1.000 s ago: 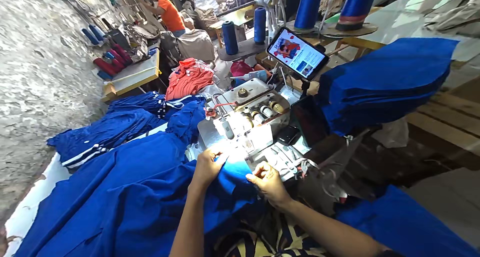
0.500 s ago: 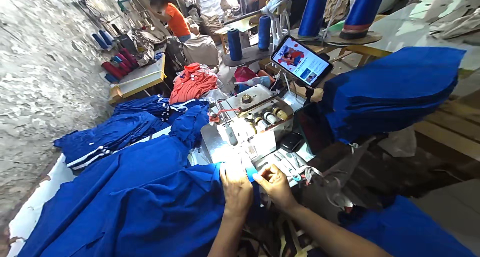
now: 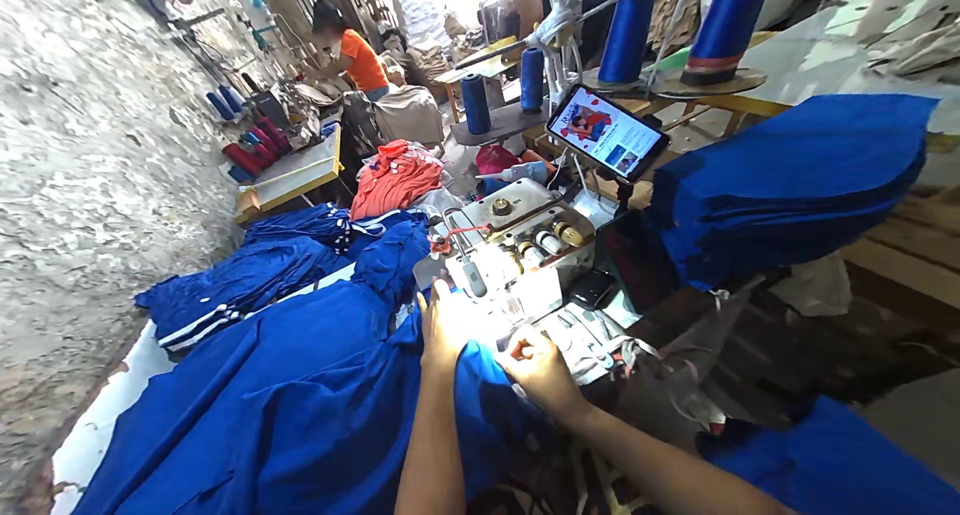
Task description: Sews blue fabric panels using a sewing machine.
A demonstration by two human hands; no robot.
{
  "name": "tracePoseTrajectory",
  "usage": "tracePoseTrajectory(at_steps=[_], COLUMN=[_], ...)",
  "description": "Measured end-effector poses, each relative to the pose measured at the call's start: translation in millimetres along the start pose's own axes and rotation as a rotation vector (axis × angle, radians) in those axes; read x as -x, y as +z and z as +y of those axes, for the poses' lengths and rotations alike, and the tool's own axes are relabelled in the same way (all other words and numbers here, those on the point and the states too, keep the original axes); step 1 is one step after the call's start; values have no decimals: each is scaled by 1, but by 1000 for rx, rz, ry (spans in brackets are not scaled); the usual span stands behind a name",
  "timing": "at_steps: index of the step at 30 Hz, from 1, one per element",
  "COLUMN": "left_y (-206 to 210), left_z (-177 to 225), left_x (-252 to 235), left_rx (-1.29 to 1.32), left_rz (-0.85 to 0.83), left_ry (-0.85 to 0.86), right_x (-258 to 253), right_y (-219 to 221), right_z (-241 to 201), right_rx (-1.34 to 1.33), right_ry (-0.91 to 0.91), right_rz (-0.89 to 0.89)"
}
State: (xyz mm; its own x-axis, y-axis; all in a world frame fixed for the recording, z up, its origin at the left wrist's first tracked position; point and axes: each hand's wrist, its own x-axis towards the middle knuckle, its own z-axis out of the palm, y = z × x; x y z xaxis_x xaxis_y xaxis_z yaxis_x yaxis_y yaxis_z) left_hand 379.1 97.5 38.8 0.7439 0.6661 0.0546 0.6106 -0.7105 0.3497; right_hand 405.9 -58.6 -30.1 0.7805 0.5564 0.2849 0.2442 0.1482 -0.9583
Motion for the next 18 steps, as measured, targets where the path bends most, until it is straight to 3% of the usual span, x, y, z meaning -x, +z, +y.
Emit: tracePoseTrajectory(at_steps=[8,11,14,17,18], left_y=[1,-10,-26,-32,-32], left_z=[-41,-55,-55,-47,-45], left_x=[-32,-25,1,31,37], left_rx=[489,595,521,447,445], left_rz=[309,486,660,947,965], left_ry=[-340,-288,-163,-22,30], right_x=[16,14,10,2,-1], right_y=[-9,-14,-14,-8,-6], right_z=[-7,-6,-3,-5,-8], right_rx=[3,9,7,13,23], right_ry=[10,12,-10,4,23], right_rz=[-152,-205,-249,-280,-294])
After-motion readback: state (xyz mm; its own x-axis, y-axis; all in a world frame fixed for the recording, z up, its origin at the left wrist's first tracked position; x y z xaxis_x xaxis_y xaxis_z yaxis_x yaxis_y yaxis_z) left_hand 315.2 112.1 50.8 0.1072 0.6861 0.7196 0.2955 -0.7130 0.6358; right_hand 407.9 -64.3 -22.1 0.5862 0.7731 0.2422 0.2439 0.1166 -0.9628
